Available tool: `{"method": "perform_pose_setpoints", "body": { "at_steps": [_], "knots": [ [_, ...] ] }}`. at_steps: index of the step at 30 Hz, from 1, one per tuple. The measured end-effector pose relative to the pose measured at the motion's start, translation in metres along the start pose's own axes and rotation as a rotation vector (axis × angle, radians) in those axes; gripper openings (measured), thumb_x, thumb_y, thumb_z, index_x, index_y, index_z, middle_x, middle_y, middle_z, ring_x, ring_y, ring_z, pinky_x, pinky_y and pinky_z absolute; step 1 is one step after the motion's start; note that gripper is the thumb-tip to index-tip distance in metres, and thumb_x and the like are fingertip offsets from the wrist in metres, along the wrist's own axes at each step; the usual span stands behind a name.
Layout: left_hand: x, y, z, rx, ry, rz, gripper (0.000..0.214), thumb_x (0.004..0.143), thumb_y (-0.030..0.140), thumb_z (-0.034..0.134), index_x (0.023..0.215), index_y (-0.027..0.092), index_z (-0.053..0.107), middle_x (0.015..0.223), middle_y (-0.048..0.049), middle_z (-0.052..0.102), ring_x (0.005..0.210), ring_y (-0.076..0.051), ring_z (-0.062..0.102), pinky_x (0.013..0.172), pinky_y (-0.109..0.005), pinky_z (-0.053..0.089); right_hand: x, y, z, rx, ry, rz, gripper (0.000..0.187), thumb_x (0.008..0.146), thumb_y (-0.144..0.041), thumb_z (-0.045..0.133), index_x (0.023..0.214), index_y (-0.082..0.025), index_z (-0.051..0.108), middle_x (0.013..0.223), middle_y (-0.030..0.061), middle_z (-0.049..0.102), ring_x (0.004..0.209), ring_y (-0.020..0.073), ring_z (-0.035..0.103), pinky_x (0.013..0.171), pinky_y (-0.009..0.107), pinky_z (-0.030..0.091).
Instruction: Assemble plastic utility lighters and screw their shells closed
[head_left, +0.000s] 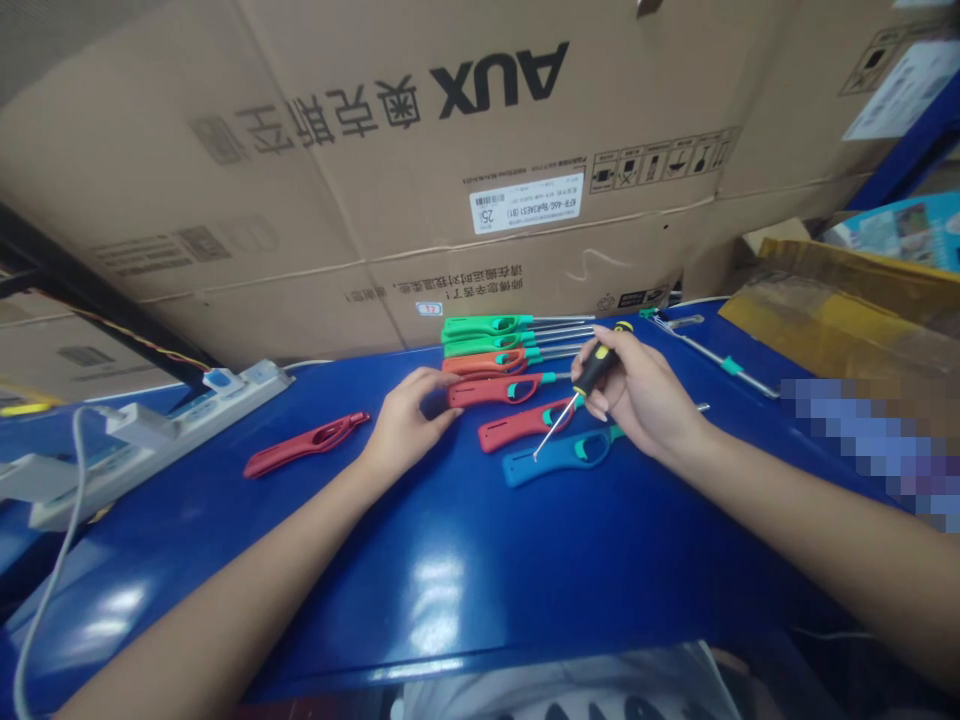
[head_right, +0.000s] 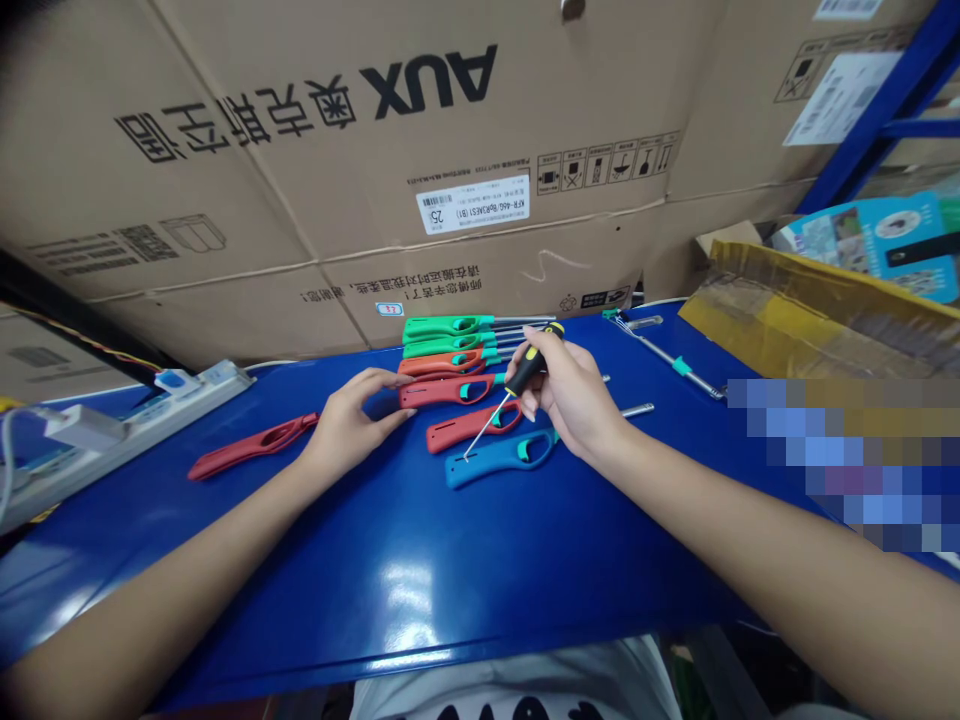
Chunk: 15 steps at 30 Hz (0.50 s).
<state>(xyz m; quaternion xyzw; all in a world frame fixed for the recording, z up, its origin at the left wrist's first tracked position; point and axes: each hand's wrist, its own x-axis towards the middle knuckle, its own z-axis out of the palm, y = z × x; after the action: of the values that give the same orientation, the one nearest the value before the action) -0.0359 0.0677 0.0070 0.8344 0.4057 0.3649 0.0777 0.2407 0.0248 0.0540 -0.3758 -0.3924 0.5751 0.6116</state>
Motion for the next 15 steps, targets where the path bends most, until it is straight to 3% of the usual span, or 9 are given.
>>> {"method": "perform_pose_setpoints", "body": {
  "at_steps": [9,15],
  "knots": [
    [-0.0031,0.0037,0.0044,-0.125,-0.009,-0.081,0.023,0.085,0.031,0.074,0.105,0.019,0.073,0.110,-0.0089,0.071,0.104,-0.023,0.068,0.097,-0.042,0.056,0.0005,-0.0001,-0.0011,0.004,0.001,-0.019,0.031,0.084,-0.042,0.069,0.067,-0.017,0.061,0.064,0.0015,0.066,0.035,0.0076,0.047,0.034,0.022,0.038],
    [-0.0002,0.0081,0.0080,-0.664,0.030,-0.607,0.045,0.068,0.040,0.088,0.102,0.014,0.074,0.095,-0.0085,0.077,0.088,-0.023,0.075,0.094,-0.044,0.060,0.0019,-0.0022,-0.0020,0.011,0.011,-0.022,0.031,0.082,-0.044,0.070,0.067,-0.018,0.060,0.063,0.0007,0.065,0.036,0.0069,0.045,0.034,0.023,0.037]
  ]
}}
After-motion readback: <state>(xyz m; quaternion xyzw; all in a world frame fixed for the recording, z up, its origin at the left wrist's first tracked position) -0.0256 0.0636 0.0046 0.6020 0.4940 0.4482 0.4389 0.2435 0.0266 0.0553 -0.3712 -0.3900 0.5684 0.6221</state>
